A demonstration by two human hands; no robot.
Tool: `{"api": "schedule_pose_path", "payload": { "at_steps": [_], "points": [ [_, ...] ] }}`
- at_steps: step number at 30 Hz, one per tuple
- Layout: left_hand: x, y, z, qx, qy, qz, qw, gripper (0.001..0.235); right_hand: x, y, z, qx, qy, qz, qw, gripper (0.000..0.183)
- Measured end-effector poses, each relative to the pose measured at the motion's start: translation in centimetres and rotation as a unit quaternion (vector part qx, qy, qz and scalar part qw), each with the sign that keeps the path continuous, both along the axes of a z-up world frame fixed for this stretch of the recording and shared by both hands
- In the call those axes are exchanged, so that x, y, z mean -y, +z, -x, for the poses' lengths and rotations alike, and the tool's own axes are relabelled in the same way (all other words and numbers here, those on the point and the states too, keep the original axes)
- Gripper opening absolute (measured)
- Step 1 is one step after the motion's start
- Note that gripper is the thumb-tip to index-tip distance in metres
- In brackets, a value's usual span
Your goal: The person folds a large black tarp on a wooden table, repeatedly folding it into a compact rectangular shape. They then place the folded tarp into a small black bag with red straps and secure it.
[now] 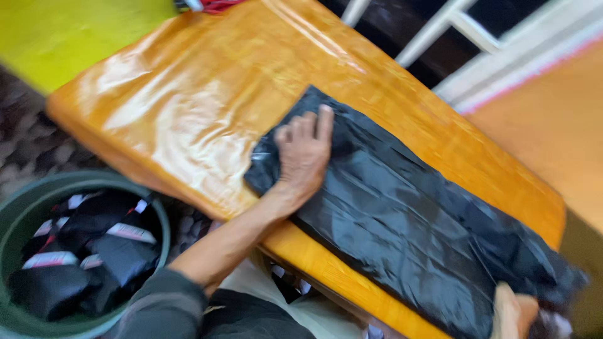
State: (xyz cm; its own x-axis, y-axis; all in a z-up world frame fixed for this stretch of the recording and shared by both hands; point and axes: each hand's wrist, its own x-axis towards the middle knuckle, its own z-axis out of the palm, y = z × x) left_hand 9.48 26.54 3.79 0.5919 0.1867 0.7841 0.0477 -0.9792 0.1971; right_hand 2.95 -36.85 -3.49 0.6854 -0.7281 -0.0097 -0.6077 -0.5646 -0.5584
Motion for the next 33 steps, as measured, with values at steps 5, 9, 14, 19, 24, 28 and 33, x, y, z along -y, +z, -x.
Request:
{"api": "schedule_pose_path", "payload": {
  "at_steps": [5, 9, 14, 19, 24, 28, 33],
  "points": [
    [3.5, 3.9, 7.7, -0.241, -0.185, 0.042, 0.952, 0.039, -7.5, 3.4, 1.6, 0.097, -0.094, -0.111, 0.985, 0.037],
    [5.9, 0.8, 8.3, -0.548, -0.288, 0.080, 0.781, 0.069, -20.9, 7.0, 8.9, 0.021, -0.167, -0.137, 0.976, 0.035],
    [2.3, -1.7, 1.9, -0.321, -0.018, -0.120, 0.939, 0.099, -24.4, 3.7, 15.2, 0.050, -0.142, -0.434, 0.888, 0.032],
    [-3.5, 0.3, -4.3, -0.533, -0.079, -0.014, 0.842, 0.089, -24.0, 2.9, 17.2, -0.170, -0.019, -0.514, 0.841, 0.034],
    [-4.2, 3.0, -7.3, -0.603, -0.187, 0.084, 0.771, 0.105, -26.6, 10.0, 13.1, -0.056, 0.159, -0.428, 0.888, 0.036],
    [-1.0, 2.4, -9.4, -0.581, -0.316, 0.027, 0.749, 0.095, -36.5, 7.9, 12.0, -0.039, 0.235, -0.527, 0.816, 0.056],
    [7.6, 3.0, -10.2, -0.549, -0.445, -0.074, 0.704, 0.077, -45.9, 6.6, 14.2, -0.017, 0.348, -0.605, 0.716, 0.065]
  ]
}}
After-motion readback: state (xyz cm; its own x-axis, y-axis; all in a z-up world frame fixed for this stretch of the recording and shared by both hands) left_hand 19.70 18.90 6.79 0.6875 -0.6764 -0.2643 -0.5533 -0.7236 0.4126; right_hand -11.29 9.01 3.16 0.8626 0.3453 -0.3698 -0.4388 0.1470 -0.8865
